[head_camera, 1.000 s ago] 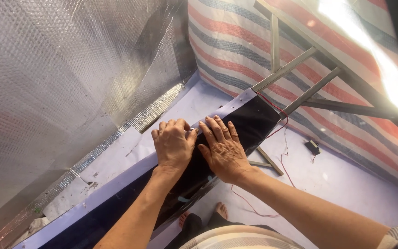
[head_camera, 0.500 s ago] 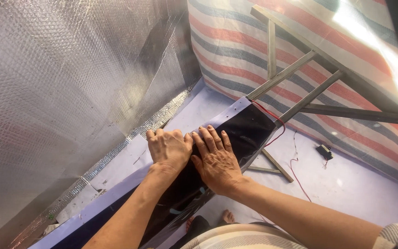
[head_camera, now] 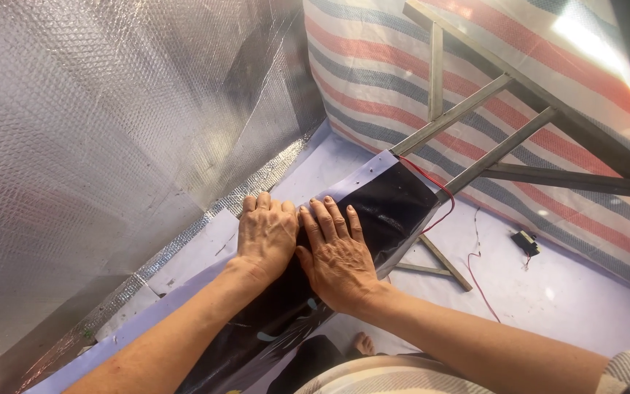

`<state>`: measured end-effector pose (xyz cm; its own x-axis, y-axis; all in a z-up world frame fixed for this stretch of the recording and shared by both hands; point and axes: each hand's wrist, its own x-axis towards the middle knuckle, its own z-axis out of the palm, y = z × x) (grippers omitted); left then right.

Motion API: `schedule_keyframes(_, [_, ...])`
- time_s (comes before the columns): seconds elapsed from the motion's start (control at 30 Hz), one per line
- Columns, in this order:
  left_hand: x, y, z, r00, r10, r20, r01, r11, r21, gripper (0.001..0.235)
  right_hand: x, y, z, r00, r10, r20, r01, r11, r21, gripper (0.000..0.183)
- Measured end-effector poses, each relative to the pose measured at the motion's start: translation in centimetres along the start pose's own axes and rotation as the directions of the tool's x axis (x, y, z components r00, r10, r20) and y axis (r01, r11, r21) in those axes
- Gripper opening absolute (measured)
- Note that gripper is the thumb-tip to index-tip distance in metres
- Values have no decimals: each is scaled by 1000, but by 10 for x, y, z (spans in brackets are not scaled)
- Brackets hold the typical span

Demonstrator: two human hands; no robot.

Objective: Attaching a printed banner to a metal frame by aligning the edges and smoothing the surface with hands.

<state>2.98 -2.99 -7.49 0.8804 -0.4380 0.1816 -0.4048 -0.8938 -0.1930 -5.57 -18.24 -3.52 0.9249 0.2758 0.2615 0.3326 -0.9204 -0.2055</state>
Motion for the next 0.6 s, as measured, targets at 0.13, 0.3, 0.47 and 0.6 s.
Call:
schedule_keyframes(0.13, [-6, 1, -3, 999, 13, -42, -12, 1000, 26, 34, 1, -2, -4, 1000, 7, 8, -7, 1000, 6, 67])
schedule_keyframes(0.3, [-10, 12, -12, 975, -67, -213, 75, 997, 30, 28, 1, -1, -6, 998, -2, 67, 0, 999, 41, 67])
schedule_keyframes(0.47, [-3, 6, -23, 988, -104, -114, 103, 995, -19, 43, 13, 11, -17, 988, -84, 129, 79, 996, 41, 71])
schedule_keyframes(0.6, [-4, 3, -40, 986, -163, 41, 167, 979, -120, 53, 13, 21, -11, 988, -144, 56, 137, 985, 109, 74])
